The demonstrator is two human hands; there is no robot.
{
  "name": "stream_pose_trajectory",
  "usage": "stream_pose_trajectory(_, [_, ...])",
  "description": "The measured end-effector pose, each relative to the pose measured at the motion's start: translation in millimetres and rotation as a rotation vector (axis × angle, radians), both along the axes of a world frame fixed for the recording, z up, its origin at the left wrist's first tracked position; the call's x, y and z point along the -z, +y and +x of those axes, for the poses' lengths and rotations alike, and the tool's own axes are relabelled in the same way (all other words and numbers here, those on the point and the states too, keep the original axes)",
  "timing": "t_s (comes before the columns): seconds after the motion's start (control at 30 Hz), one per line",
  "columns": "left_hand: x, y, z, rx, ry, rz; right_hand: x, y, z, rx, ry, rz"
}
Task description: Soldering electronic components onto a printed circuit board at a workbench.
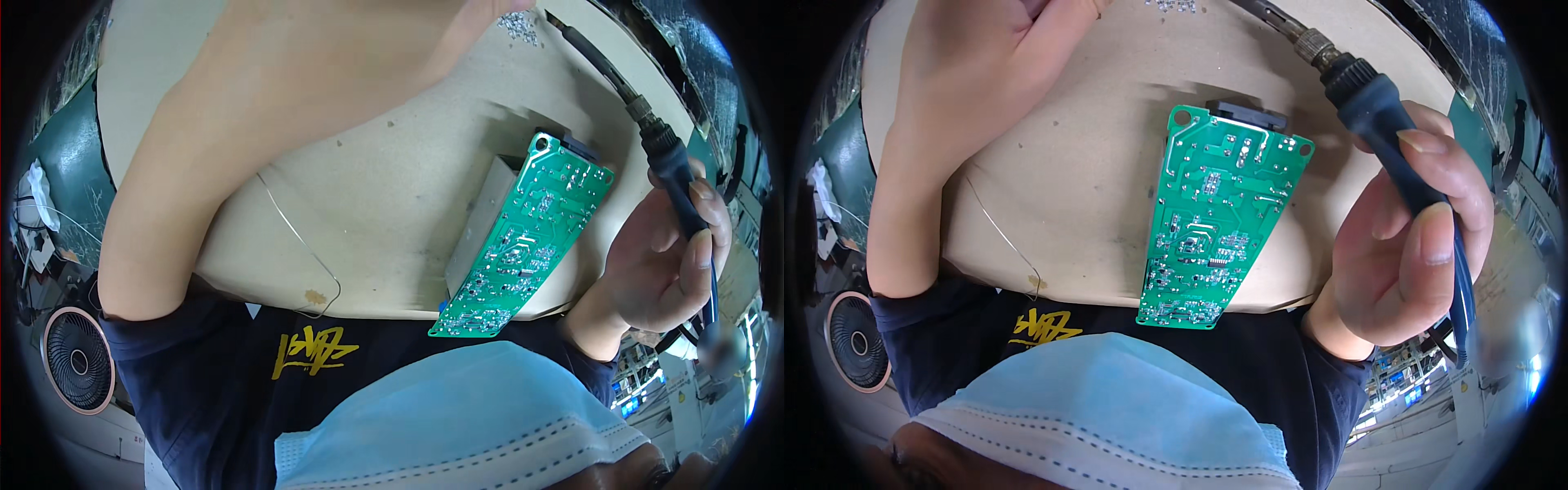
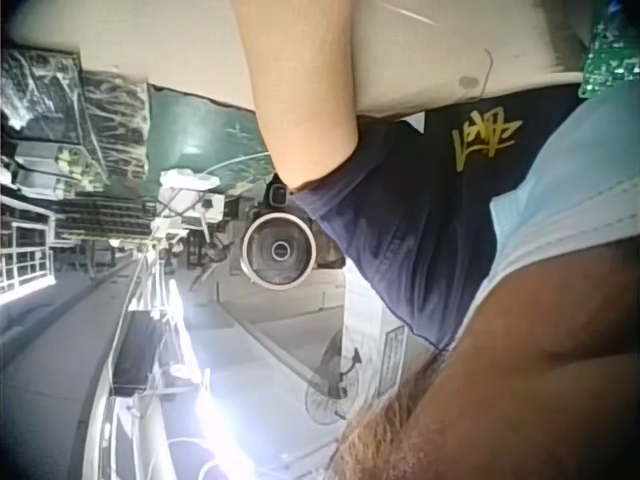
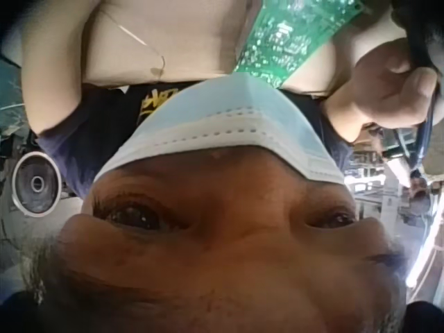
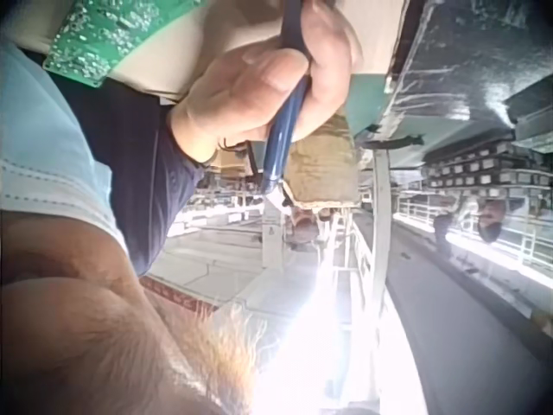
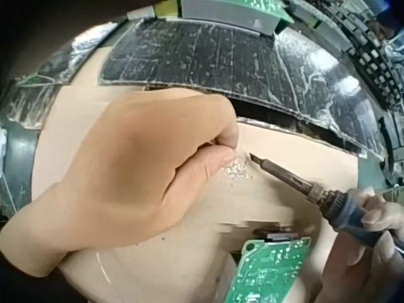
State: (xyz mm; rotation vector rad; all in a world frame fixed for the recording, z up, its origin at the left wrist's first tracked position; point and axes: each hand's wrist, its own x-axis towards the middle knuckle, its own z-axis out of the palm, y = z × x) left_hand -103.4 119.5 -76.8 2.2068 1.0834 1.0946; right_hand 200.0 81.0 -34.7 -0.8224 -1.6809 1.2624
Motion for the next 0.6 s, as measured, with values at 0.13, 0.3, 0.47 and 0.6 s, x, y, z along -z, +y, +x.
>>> stream_pose_trajectory(0.13, [-11.6, -4.0, -2.1, -0.002, -0.006, -0.045, 3.7, -5.5, 0.6, 0.129, 0.012, -0.023])
stream_pose_trajectory(0.3, [-12.2, -3.7, 0.7, 0.03, -0.028, 0.022, 0.3, 3.0, 8.9, -0.111, -0.007, -0.047])
stream_pose_trajectory(0.47, [-7.3, -3.3, -1.9, 0.031, -0.022, 0.05, 1.9, 1.8, 7.6, -0.115, 0.007, -0.051])
stream_pose_trajectory(0.6, [-1.0, -0.2, 0.5, 0.033, -0.03, 0.177, 5.5, -5.9, 4.5, 0.053, 0.04, -0.07])
